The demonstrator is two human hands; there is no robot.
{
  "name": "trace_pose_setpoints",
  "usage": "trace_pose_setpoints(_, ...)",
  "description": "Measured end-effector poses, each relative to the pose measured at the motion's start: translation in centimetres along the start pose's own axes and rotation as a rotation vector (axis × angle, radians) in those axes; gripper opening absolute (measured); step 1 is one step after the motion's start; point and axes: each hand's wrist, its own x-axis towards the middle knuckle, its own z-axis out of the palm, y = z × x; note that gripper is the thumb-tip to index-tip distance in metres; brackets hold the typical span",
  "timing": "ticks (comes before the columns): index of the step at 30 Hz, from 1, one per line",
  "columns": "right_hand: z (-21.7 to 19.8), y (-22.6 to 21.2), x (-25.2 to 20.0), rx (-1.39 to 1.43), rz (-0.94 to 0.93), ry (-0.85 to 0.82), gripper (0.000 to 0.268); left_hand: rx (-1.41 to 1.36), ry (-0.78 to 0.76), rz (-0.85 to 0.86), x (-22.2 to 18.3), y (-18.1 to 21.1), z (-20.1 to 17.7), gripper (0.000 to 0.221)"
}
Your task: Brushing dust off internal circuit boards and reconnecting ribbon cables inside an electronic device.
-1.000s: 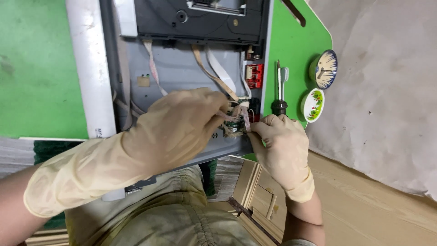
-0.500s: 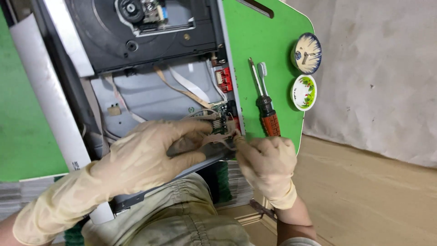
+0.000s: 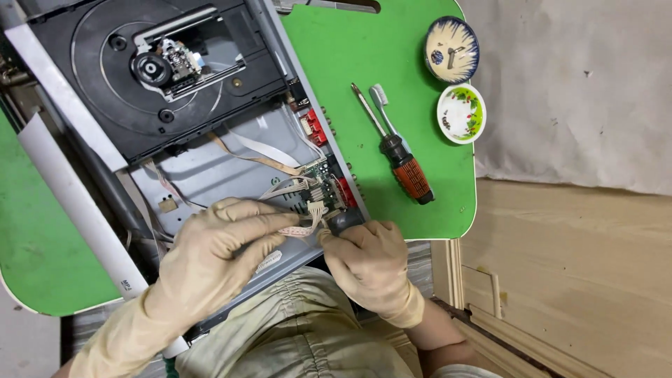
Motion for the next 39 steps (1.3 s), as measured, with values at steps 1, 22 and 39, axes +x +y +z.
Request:
trace_pose_setpoints(1, 0.3, 0.1, -0.5, 0.034, 0.027, -0.018, 0.013, 0.081, 0.017, 0.051, -0.1, 0.0, 0.1, 0.024)
trace_pose_setpoints(22, -3.7, -1.1, -0.6, 0.244, 0.078, -0.282, 0.026, 0.655, -0.083, 0.238, -0.5, -3.2, 1.1, 0.046)
trace_pose_setpoints(39, -5.4, 1.1, 1.7, 0.348, 0.216, -0.121, 0.008, 0.808, -0.088, 0.322, 0.2, -3.0, 1.0, 0.043)
